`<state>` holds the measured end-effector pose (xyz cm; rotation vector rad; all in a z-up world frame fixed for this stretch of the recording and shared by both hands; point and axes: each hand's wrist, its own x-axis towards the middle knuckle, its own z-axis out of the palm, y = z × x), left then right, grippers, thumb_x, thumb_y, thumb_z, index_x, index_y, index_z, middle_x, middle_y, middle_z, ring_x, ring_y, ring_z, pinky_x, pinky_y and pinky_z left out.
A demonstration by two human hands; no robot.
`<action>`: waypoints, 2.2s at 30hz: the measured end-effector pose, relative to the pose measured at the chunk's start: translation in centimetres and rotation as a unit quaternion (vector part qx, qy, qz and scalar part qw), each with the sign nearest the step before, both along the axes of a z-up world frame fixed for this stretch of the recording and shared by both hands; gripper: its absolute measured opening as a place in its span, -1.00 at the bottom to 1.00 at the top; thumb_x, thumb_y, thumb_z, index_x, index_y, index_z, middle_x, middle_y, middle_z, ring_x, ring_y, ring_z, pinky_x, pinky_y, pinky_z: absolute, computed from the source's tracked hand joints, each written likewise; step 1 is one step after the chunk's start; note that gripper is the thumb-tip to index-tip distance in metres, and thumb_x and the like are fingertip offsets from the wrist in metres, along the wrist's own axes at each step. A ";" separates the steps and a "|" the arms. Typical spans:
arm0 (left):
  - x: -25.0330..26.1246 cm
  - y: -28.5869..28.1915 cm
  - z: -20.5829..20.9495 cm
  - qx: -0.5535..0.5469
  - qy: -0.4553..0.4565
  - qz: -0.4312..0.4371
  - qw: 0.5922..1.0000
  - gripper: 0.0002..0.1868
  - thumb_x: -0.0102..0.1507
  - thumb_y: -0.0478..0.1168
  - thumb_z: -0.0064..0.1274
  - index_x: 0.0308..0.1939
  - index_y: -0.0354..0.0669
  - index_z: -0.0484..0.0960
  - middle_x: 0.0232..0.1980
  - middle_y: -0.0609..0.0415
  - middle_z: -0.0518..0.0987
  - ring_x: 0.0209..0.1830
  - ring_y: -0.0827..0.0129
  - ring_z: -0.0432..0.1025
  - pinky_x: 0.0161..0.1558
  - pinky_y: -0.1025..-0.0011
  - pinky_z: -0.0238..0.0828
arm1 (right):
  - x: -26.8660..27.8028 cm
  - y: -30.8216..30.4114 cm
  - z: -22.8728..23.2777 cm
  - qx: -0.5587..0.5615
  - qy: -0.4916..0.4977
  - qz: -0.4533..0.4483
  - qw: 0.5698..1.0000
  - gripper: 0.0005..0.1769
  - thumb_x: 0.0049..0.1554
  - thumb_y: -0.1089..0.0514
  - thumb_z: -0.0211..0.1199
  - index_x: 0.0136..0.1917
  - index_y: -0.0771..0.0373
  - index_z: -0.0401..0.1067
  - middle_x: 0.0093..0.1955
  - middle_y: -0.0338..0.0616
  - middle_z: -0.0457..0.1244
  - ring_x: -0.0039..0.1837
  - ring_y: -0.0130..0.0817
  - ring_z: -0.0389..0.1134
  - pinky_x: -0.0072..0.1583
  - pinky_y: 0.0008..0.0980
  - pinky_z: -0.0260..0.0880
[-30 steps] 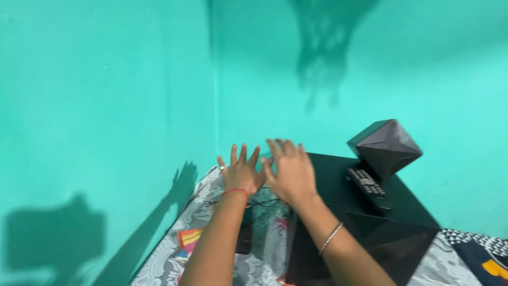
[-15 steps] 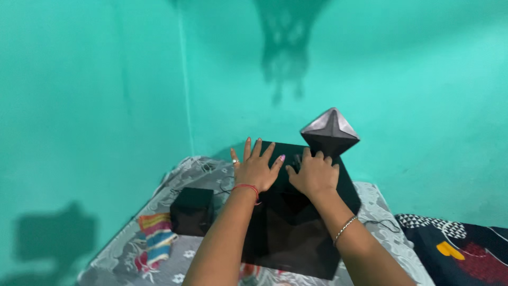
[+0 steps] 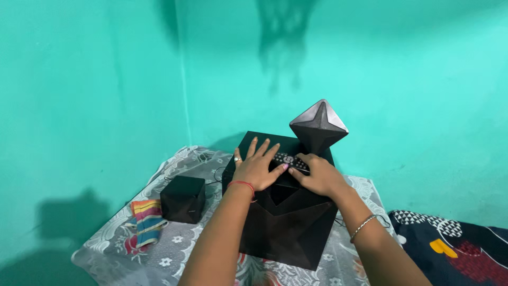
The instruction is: The person rearranges a large black speaker and two smaller black speakers on a patterned tablecloth, then wipes the surfaces of the speakers with a colorful cloth. A remote control is also moved aside during the process.
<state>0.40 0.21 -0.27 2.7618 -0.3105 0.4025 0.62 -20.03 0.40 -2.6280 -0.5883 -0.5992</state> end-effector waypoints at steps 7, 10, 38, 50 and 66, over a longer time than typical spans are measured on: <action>1.6 0.2 -0.5 -0.028 -0.019 -0.087 0.996 -0.23 0.24 0.35 -0.01 0.46 0.20 0.34 0.42 0.08 0.33 0.48 0.18 0.17 0.48 -0.16 -0.10 | -0.9 -1.1 -0.4 0.022 0.016 0.002 1.000 -0.25 0.03 -0.29 0.30 0.33 0.19 0.44 0.31 0.04 0.31 0.31 0.02 0.35 0.29 -0.14 0.34; 1.9 0.3 -0.7 -0.040 -0.042 -0.108 0.992 -0.28 0.25 0.31 0.04 0.41 0.12 0.43 0.27 -0.03 0.36 0.32 0.05 0.27 0.34 0.01 0.22 | -1.2 -1.1 -0.4 0.027 0.002 0.007 1.000 -0.25 0.04 -0.28 0.31 0.34 0.21 0.42 0.34 0.04 0.30 0.34 0.01 0.33 0.32 -0.14 0.32; -2.8 -23.6 -3.9 0.048 -0.242 -0.068 0.967 -0.33 0.12 0.25 0.22 0.09 -0.14 0.56 0.07 -0.08 0.48 0.22 -0.05 0.34 0.21 0.09 0.33 | -5.3 -23.1 -3.7 0.095 -0.062 0.053 0.992 -0.30 -0.02 -0.06 0.45 0.31 0.32 0.44 0.15 0.13 0.37 0.15 -0.01 0.44 0.19 -0.19 0.43; -5.8 -27.7 -17.2 -0.054 -0.111 -0.082 0.989 -0.31 0.12 0.11 0.27 0.25 -0.09 0.50 0.18 -0.01 0.42 0.33 0.03 0.26 0.19 0.08 0.34 | -5.7 -28.6 -16.2 0.126 0.091 0.066 0.986 -0.27 -0.10 -0.02 0.54 0.24 0.39 0.45 0.17 0.12 0.38 0.18 -0.08 0.46 0.21 -0.25 0.43; -6.4 -26.2 -28.9 -0.087 0.032 -0.077 0.993 -0.31 0.19 0.15 0.20 0.32 0.00 0.44 0.39 0.03 0.37 0.50 -0.01 0.13 0.36 0.09 0.17 | -6.9 -26.6 -25.8 0.046 0.005 0.066 0.997 -0.28 -0.19 -0.12 0.56 0.12 0.35 0.49 0.19 0.21 0.34 0.20 0.20 0.36 0.22 -0.02 0.34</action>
